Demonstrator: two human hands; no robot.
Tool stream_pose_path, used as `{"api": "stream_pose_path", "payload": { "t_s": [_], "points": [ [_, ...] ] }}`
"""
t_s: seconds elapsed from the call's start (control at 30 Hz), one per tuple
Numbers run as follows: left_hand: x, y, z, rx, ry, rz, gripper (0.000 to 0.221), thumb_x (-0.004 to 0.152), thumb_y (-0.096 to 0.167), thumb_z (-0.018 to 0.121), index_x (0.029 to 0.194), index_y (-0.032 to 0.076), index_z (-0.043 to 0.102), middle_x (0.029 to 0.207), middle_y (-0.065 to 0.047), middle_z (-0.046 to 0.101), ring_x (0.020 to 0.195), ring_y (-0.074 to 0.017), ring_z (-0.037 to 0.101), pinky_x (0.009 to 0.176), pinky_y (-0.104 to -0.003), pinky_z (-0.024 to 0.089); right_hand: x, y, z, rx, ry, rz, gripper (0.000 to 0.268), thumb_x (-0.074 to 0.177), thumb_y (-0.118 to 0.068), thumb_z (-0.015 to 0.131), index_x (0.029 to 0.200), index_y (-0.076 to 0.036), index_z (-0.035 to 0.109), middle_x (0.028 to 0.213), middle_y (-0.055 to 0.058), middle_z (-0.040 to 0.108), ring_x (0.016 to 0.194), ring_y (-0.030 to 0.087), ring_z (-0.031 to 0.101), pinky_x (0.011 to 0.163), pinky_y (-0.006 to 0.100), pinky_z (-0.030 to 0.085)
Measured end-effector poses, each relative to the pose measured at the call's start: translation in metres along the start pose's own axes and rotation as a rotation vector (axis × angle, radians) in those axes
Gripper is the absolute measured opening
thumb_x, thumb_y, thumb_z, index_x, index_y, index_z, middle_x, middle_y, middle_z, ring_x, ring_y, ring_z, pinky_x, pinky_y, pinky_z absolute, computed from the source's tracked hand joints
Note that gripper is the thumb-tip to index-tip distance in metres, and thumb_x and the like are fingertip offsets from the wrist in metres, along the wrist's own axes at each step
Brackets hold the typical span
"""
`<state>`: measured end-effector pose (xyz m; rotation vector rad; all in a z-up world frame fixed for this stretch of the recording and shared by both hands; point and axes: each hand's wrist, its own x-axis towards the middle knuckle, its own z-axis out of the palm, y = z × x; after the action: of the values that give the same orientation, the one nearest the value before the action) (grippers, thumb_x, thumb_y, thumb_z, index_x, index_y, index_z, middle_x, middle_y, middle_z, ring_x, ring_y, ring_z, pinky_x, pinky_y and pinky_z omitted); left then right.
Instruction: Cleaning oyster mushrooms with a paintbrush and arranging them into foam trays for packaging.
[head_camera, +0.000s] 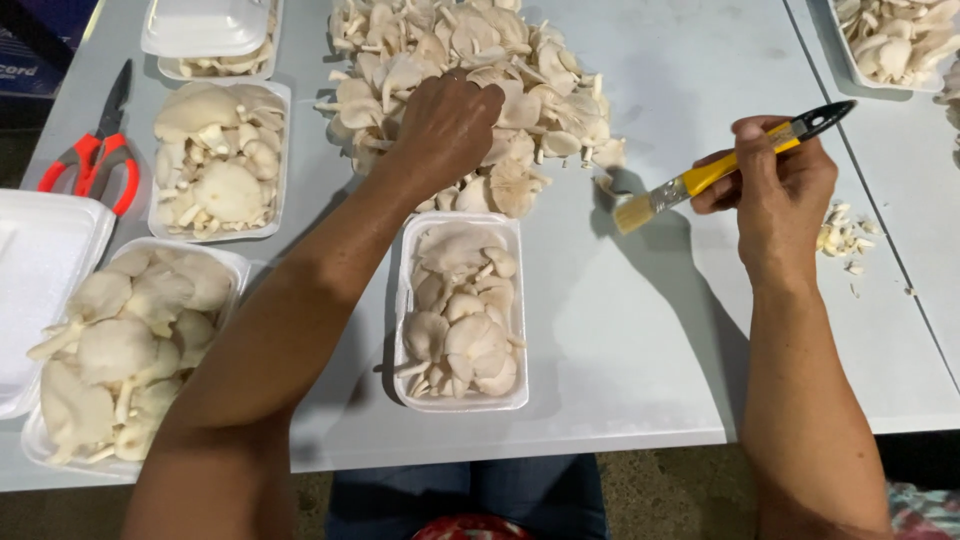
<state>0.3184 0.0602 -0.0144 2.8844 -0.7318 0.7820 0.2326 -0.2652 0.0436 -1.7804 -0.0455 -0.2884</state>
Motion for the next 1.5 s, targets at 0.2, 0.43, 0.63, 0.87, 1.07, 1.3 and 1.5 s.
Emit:
{"api": "stream_pose_path", "payload": {
  "t_s": [0.2, 0.43, 0.63, 0.87, 1.07, 1.3, 1.5],
  "points": [
    [-0.005, 0.003, -0.026, -0.061, 0.269, 0.062, 0.019, 0.079, -0.011, 0.059, 0.076, 0.008, 0.061, 0.064, -0.006, 0.058, 0.060, -0.0252, 0.055, 0.044, -0.038, 0.042, 0.006, 0.023, 0.003, -0.116, 0.076, -0.294, 0.027, 0.118, -0.027, 0.059, 0.116, -0.001, 0.054, 0.091, 0.018, 0.071, 0.061, 0.023, 0.071, 0.055, 0.028, 0.061],
    [-0.061, 0.036, -0.120, -0.449, 0.113, 0.004, 0.016, 0.100, -0.005, 0.056, 0.089, 0.006, 0.060, 0.073, -0.007, 0.062, 0.063, -0.0195, 0.058, 0.057, -0.034, 0.045, 0.004, 0.022, 0.017, 0.141, -0.067, -0.028, 0.031, 0.105, -0.043, 0.063, 0.113, -0.014, 0.058, 0.112, 0.014, 0.075, 0.080, 0.019, 0.077, 0.063, 0.026, 0.066],
    [-0.118, 0.058, -0.168, -0.621, -0.030, -0.018, 0.017, 0.100, -0.002, 0.054, 0.088, 0.004, 0.065, 0.073, -0.005, 0.068, 0.060, -0.0142, 0.063, 0.049, -0.020, 0.053, 0.001, 0.013, 0.010, 0.138, -0.022, -0.053, 0.025, 0.112, -0.040, 0.058, 0.116, -0.015, 0.057, 0.116, 0.012, 0.075, 0.082, 0.016, 0.077, 0.065, 0.024, 0.066],
    [-0.138, 0.080, -0.162, -0.631, -0.144, -0.033, 0.016, 0.089, -0.005, 0.077, 0.084, 0.002, 0.063, 0.061, -0.006, 0.062, 0.059, -0.0204, 0.063, 0.044, -0.029, 0.048, -0.002, 0.011, 0.009, 0.109, -0.012, -0.051, 0.032, 0.111, -0.045, 0.059, 0.116, -0.013, 0.057, 0.111, 0.012, 0.075, 0.081, 0.017, 0.076, 0.065, 0.025, 0.066],
    [-0.145, 0.080, -0.153, -0.569, -0.235, -0.045, 0.023, 0.096, 0.003, 0.073, 0.078, 0.006, 0.058, 0.054, -0.006, 0.044, 0.063, -0.0301, 0.056, 0.043, -0.040, 0.039, -0.002, 0.012, 0.007, 0.031, -0.041, -0.097, 0.041, 0.114, -0.049, 0.057, 0.124, -0.010, 0.055, 0.117, 0.015, 0.074, 0.085, 0.018, 0.076, 0.068, 0.026, 0.066],
    [-0.144, 0.076, -0.155, -0.636, -0.251, -0.051, 0.018, 0.091, 0.007, 0.076, 0.104, 0.000, 0.068, 0.061, -0.013, 0.060, 0.073, -0.0357, 0.067, 0.046, -0.045, 0.043, -0.005, 0.006, 0.004, 0.065, -0.011, -0.059, 0.040, 0.111, -0.052, 0.061, 0.120, -0.014, 0.056, 0.116, 0.011, 0.075, 0.085, 0.018, 0.077, 0.068, 0.026, 0.067],
    [-0.132, 0.071, -0.170, -0.778, -0.184, -0.206, 0.020, 0.090, 0.027, 0.077, 0.100, 0.009, 0.074, 0.082, -0.005, 0.082, 0.063, -0.0189, 0.075, 0.054, -0.034, 0.055, -0.007, 0.009, 0.000, -0.057, -0.007, -0.204, 0.038, 0.121, -0.045, 0.059, 0.122, -0.007, 0.054, 0.119, 0.018, 0.072, 0.086, 0.026, 0.077, 0.070, 0.030, 0.066]
  ]
}}
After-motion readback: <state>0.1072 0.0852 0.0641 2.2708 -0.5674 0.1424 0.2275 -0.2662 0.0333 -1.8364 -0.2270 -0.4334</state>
